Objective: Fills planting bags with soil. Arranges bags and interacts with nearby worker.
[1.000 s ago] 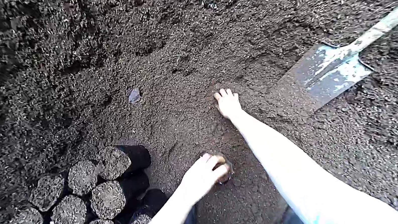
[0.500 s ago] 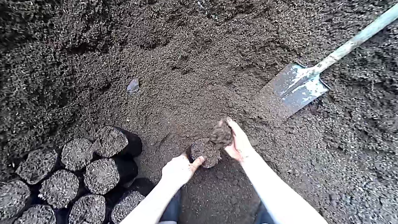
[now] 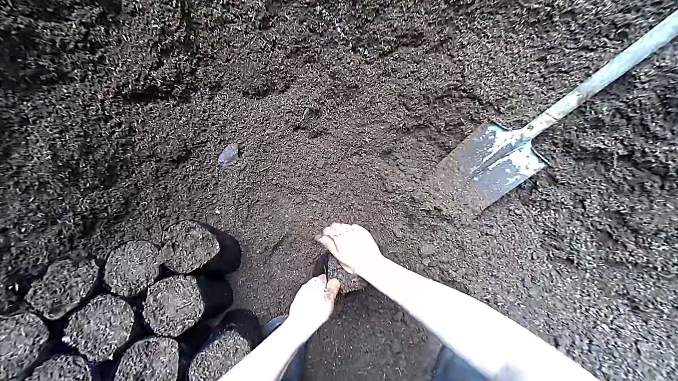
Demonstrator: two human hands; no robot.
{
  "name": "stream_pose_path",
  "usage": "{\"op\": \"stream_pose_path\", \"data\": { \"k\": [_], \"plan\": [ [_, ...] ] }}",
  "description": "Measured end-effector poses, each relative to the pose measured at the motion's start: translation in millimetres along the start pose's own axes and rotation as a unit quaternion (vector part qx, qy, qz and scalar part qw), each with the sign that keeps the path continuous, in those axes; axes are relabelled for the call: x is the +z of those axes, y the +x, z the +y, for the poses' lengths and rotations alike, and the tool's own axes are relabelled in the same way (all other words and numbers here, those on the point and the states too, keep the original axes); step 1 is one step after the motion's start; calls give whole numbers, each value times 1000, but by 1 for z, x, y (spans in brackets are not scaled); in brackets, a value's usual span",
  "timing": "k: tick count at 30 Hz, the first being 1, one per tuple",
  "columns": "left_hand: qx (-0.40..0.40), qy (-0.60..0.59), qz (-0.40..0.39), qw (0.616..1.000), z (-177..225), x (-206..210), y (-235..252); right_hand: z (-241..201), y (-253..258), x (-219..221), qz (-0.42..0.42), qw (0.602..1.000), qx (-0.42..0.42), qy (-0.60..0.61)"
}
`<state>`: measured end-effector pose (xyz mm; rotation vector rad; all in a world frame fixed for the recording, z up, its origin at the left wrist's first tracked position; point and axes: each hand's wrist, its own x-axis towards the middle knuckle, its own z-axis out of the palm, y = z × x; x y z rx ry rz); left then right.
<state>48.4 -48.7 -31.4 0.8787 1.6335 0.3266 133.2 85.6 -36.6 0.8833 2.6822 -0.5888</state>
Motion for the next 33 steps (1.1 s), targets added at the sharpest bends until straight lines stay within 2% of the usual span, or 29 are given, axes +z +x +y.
{"op": "stream_pose_path", "data": {
  "k": [3, 5, 8, 11, 13, 15, 17, 20, 25, 29, 33],
  "plan": [
    [0, -11, 11, 1000, 0, 5, 0, -10, 1, 13, 13, 998, -4, -67],
    [1, 7, 18, 1000, 3, 3, -5, -10, 3, 8, -8, 997, -28, -71],
    [26, 37, 46, 998, 3, -8, -17, 6, 0, -12, -1, 998, -65, -1],
    [2, 43, 63, 997, -3, -28, -20, 35, -20, -41, -23, 988, 79, 134],
    [-49, 29, 32, 998, -11, -31, -10, 60, -36, -35, -90, 970, 151, 169],
    [-81, -22, -14, 996, -13, -24, -2, 68, -50, -21, -193, 942, 182, 205],
    [-75, -62, -45, 994, -9, -17, 3, 60, -62, -7, -238, 917, 192, 255],
    [-19, -14, -18, 1000, 0, -11, 10, 51, -67, 1, -195, 918, 174, 297],
    [18, 38, 55, 998, 5, -13, -1, 32, -69, -16, -151, 962, 131, 188],
    [38, -15, 85, 996, 19, -49, -53, -1, -69, -62, -126, 978, 82, 144],
    [25, -108, 137, 984, 14, -82, -109, -49, -66, -88, -73, 986, 35, 148]
  ]
}}
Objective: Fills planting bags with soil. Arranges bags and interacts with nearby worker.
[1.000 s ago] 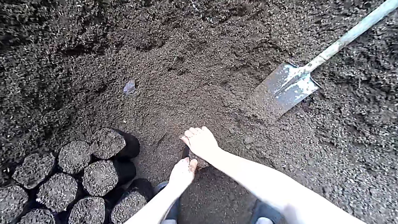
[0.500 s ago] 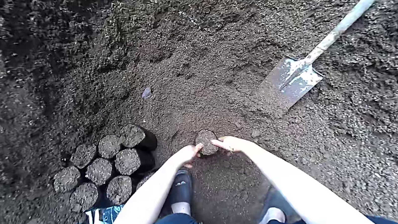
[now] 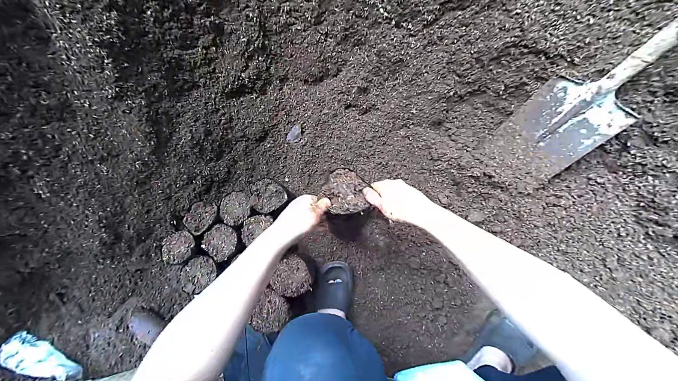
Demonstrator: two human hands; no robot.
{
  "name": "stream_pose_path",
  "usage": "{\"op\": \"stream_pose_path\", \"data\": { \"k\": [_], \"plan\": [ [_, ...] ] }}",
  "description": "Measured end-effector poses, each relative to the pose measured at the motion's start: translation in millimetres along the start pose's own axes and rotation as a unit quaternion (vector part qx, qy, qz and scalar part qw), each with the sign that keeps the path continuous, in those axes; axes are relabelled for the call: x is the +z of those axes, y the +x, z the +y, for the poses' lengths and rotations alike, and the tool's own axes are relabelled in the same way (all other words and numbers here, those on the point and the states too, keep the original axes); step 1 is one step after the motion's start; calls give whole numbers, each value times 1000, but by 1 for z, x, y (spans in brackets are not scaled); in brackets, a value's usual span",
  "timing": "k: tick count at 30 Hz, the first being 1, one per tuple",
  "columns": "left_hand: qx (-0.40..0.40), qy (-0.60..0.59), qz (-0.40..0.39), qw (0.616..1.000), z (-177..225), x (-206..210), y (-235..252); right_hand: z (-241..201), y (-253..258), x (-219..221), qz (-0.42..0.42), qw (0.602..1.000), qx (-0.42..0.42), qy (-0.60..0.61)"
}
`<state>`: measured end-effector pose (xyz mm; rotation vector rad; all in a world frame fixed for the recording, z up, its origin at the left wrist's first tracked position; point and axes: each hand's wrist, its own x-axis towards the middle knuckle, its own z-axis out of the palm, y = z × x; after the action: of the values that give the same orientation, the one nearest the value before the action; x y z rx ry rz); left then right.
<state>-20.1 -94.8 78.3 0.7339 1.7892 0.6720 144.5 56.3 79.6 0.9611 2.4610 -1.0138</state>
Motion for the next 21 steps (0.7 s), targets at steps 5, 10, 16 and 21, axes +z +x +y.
{"op": "stream_pose_path", "data": {
  "k": [5, 10, 16, 21],
  "plan": [
    [-60, -18, 63, 996, -21, -33, -38, -51, 21, 28, -11, 999, -41, -12],
    [-141, 176, 99, 969, -96, -43, -21, -54, 77, 120, -114, 993, 5, -20],
    [-100, 8, 268, 958, -146, -68, -88, -39, 69, 100, -109, 994, 8, -9],
    [-236, -88, 384, 888, -288, -49, -140, 80, 39, 93, -6, 976, 103, 191]
  ]
}}
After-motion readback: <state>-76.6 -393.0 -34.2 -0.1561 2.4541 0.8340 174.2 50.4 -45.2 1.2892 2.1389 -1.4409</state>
